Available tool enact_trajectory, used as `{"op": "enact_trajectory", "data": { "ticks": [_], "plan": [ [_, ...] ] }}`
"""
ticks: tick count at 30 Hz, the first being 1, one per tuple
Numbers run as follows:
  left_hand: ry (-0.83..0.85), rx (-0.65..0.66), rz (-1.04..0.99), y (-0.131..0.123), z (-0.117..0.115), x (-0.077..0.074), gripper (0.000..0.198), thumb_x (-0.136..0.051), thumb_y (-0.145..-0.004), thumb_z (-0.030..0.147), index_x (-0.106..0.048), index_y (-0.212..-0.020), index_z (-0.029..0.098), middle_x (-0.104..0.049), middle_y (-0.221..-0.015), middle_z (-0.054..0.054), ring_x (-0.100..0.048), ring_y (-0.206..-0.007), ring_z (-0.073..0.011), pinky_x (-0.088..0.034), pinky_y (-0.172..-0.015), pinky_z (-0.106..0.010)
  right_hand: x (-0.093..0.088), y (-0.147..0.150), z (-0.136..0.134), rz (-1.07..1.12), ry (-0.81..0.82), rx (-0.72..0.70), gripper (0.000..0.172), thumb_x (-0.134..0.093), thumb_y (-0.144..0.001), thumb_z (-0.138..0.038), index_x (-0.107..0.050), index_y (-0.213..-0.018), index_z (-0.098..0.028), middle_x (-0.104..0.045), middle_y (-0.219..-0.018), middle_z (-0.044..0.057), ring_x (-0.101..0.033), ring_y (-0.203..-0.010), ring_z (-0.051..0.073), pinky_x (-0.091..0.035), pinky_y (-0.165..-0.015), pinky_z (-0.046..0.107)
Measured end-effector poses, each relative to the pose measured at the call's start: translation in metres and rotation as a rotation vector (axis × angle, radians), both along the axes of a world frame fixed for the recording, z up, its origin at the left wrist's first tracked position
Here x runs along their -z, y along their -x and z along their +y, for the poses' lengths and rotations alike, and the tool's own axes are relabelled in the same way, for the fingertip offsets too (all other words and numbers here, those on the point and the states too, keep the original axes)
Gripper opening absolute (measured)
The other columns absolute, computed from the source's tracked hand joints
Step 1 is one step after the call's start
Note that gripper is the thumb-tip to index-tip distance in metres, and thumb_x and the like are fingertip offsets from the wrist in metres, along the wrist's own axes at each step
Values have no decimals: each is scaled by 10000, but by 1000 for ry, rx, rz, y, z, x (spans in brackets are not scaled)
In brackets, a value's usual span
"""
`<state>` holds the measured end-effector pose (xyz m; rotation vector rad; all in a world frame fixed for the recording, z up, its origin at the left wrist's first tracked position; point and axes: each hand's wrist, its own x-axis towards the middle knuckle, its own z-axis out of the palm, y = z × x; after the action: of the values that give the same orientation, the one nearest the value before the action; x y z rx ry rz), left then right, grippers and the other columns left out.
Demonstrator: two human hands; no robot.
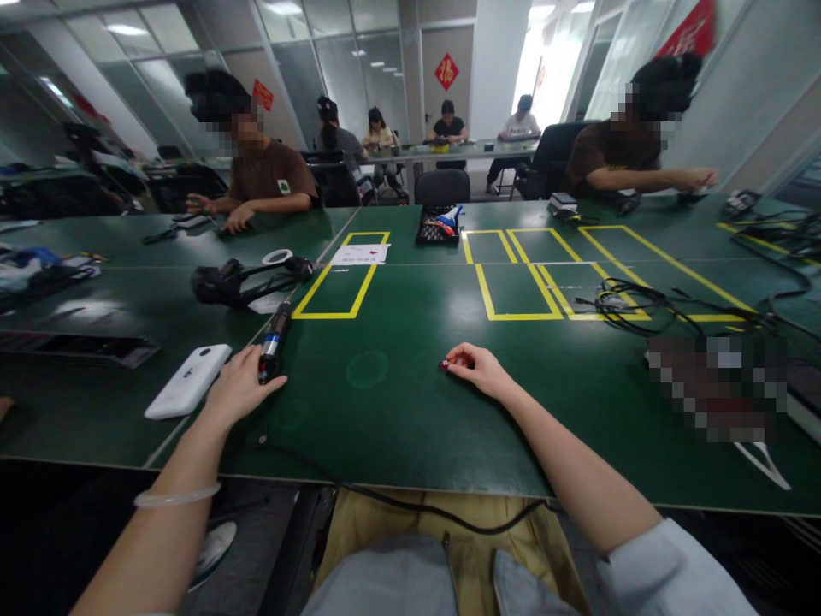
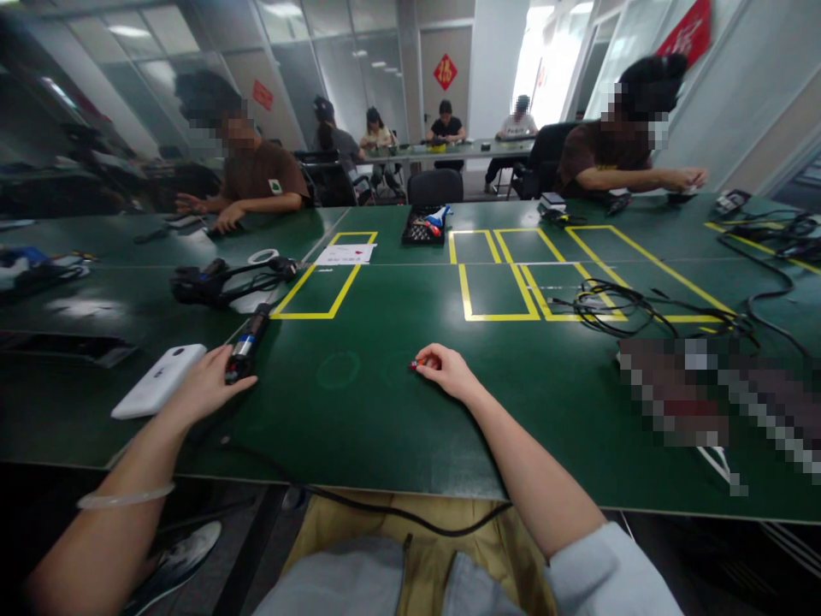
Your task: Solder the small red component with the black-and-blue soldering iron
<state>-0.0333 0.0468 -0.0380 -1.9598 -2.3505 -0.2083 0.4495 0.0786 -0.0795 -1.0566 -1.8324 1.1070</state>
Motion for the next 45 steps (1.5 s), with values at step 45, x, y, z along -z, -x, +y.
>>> {"op": "enact_trajectory", "data": {
  "ticks": [45],
  "plan": [
    [-44,515,-302,-297,7,13,728,-637,-725,415,-365,-1373,224,-476,-1208,-119,-488,-1049,-270,-441,-795,-338,1,2,1,-64,-241,40,89,-595,-840,-251,-653,-875,-193,-556,-846,23,-519,-683,128,-427,-669,266]
  ]
}}
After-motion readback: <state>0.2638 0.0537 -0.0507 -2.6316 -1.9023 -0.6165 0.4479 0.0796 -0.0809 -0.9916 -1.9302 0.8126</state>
